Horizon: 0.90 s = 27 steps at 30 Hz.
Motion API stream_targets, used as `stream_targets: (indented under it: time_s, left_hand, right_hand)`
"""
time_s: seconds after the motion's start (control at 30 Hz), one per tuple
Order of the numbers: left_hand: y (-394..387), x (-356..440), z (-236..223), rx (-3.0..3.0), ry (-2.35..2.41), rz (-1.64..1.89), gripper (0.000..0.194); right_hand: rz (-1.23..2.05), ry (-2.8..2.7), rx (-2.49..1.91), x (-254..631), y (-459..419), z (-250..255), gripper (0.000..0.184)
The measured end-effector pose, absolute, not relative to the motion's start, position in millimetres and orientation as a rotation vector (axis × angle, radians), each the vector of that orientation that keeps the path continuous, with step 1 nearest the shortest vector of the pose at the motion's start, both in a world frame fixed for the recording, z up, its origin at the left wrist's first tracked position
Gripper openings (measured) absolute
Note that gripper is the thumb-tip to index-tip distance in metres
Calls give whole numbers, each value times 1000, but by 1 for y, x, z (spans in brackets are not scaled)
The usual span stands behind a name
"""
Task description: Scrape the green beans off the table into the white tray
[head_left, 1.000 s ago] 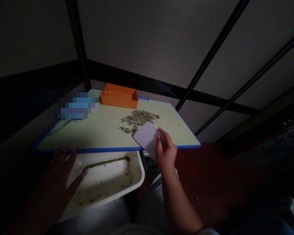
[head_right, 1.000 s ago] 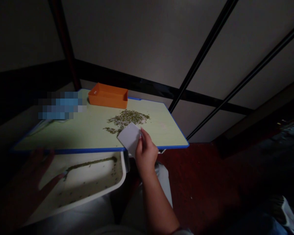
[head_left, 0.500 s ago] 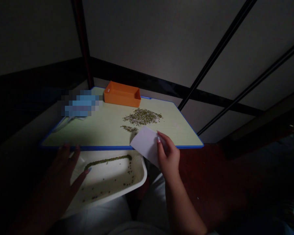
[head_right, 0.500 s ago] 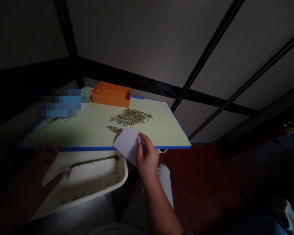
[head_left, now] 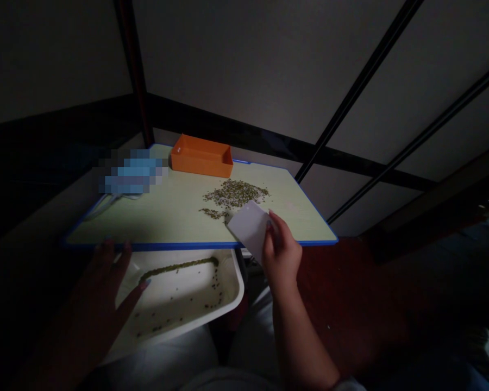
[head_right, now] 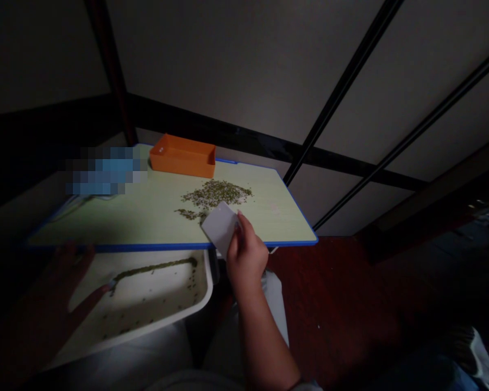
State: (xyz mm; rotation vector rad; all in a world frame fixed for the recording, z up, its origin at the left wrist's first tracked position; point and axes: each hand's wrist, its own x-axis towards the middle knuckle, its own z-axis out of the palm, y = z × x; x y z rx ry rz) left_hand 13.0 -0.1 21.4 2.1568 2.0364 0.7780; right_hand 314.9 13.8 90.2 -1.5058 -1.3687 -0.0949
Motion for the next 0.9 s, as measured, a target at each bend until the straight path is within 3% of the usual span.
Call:
stream_targets:
  time_s: [0.23,0.9]
  left_hand:
    - [0,14,22,2153,2051,792,89]
    - [4,7,10,2235,2042,837,79]
  right_hand:
    - [-155,-1453,-1555,302,17,91,36]
    - [-267,-1313,-1663,333,22,85,36]
